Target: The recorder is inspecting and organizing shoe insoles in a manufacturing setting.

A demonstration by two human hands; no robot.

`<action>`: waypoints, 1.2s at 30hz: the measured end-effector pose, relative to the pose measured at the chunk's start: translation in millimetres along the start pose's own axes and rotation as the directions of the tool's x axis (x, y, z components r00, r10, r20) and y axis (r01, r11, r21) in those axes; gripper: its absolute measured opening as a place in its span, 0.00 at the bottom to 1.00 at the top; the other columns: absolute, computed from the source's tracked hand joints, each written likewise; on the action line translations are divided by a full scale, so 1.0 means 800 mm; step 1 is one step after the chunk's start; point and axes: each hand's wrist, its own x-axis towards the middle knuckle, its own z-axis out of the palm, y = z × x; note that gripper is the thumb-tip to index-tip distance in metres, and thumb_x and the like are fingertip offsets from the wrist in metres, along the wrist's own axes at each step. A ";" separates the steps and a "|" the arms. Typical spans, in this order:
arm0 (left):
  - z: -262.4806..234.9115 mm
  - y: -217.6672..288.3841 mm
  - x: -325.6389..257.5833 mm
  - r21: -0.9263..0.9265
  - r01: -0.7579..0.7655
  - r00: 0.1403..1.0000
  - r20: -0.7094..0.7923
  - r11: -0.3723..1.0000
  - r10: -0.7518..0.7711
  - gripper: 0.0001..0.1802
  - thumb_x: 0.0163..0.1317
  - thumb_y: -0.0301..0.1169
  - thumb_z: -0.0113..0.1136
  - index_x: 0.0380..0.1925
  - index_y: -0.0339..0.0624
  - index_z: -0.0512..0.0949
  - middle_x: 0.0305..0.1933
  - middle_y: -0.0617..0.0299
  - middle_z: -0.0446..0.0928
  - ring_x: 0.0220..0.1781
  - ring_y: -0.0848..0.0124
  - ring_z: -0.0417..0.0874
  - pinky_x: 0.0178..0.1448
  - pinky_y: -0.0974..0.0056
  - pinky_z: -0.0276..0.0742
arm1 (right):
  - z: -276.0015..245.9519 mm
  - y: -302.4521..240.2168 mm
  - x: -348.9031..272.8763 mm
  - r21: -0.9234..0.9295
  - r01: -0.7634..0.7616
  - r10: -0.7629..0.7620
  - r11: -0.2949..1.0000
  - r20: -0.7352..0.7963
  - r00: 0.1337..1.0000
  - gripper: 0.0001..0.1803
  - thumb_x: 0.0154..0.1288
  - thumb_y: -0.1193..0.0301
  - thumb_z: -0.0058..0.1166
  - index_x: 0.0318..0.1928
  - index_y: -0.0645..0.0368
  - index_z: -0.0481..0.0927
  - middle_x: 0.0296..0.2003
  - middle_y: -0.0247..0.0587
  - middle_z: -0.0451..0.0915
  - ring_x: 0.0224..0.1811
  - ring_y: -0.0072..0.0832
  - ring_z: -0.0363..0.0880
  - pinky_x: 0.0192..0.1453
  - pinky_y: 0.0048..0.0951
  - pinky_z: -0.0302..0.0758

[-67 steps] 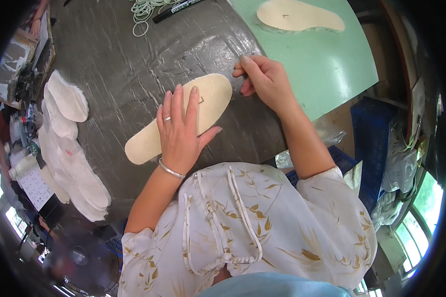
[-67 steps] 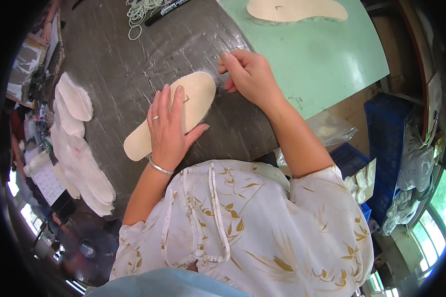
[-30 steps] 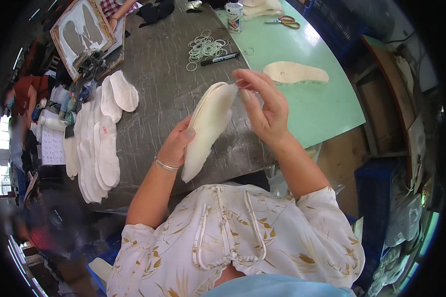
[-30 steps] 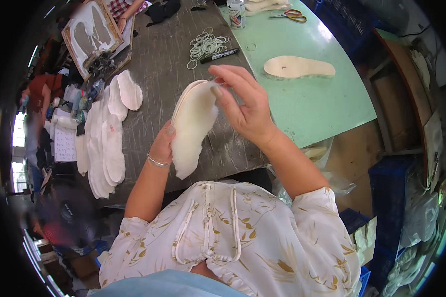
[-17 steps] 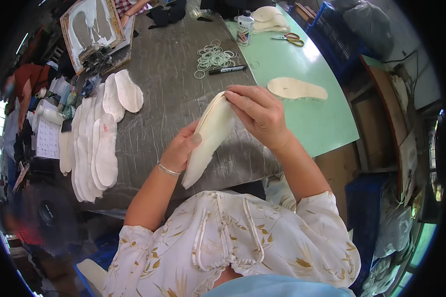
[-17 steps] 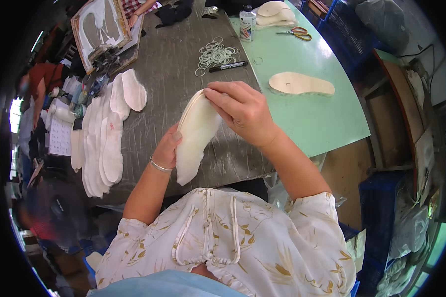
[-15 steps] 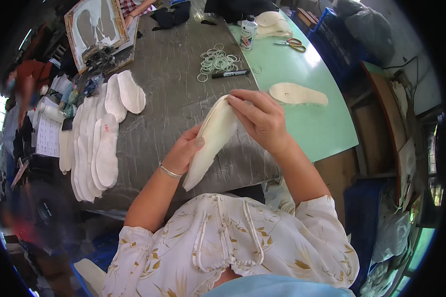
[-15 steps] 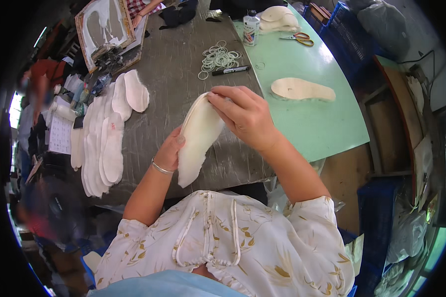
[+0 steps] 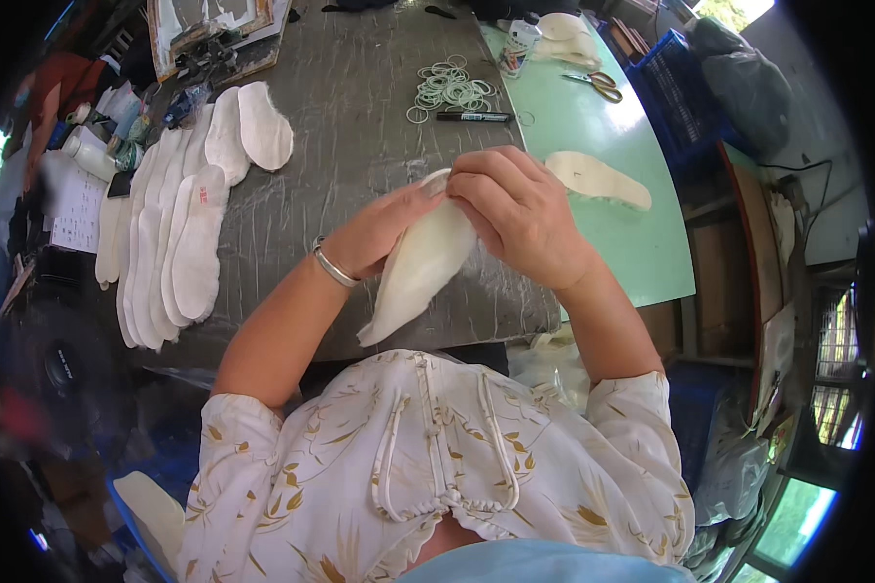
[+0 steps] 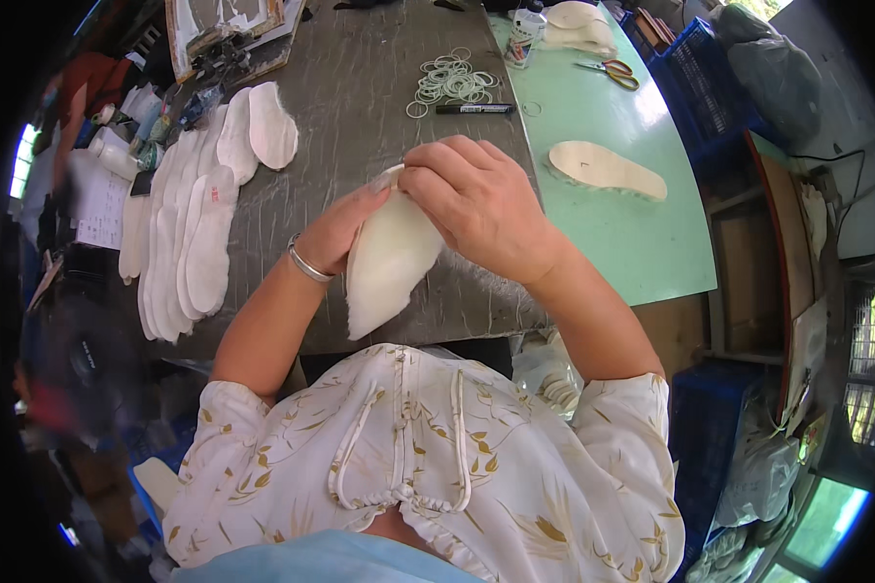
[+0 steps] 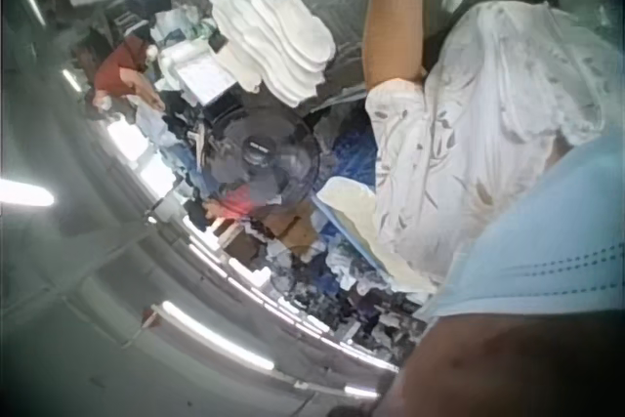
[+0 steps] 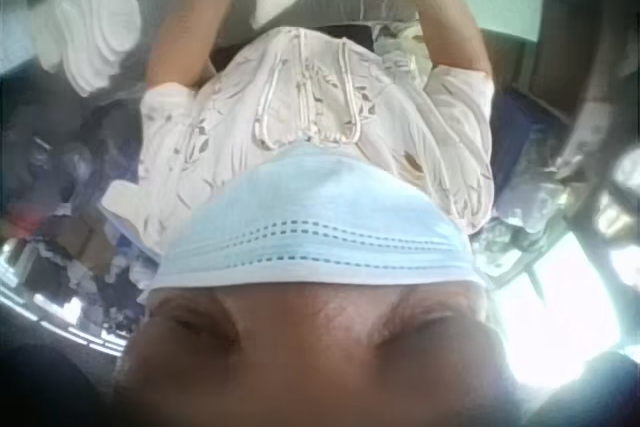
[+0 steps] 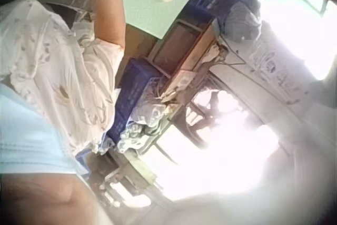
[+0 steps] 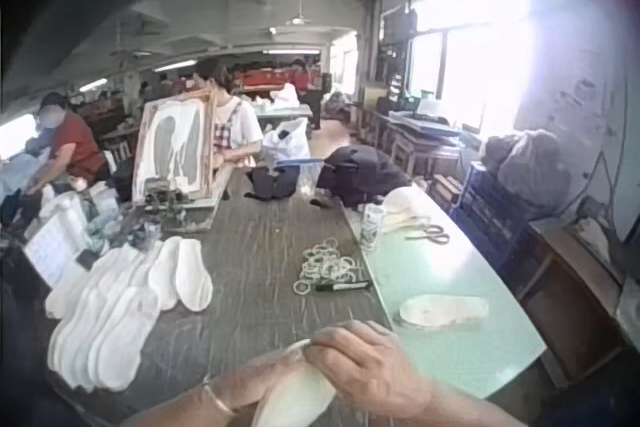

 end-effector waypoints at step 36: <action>-0.010 0.055 -0.003 0.530 -0.259 0.801 -0.350 0.807 0.486 0.15 0.67 0.36 0.60 0.40 0.33 0.83 0.32 0.66 0.82 0.32 0.83 0.77 0.36 0.76 0.73 | -0.014 -0.016 0.034 0.619 -0.316 0.392 0.719 0.015 0.920 0.19 0.57 0.83 0.54 0.51 0.63 0.75 0.45 0.41 0.76 0.38 0.25 0.78 0.43 0.27 0.77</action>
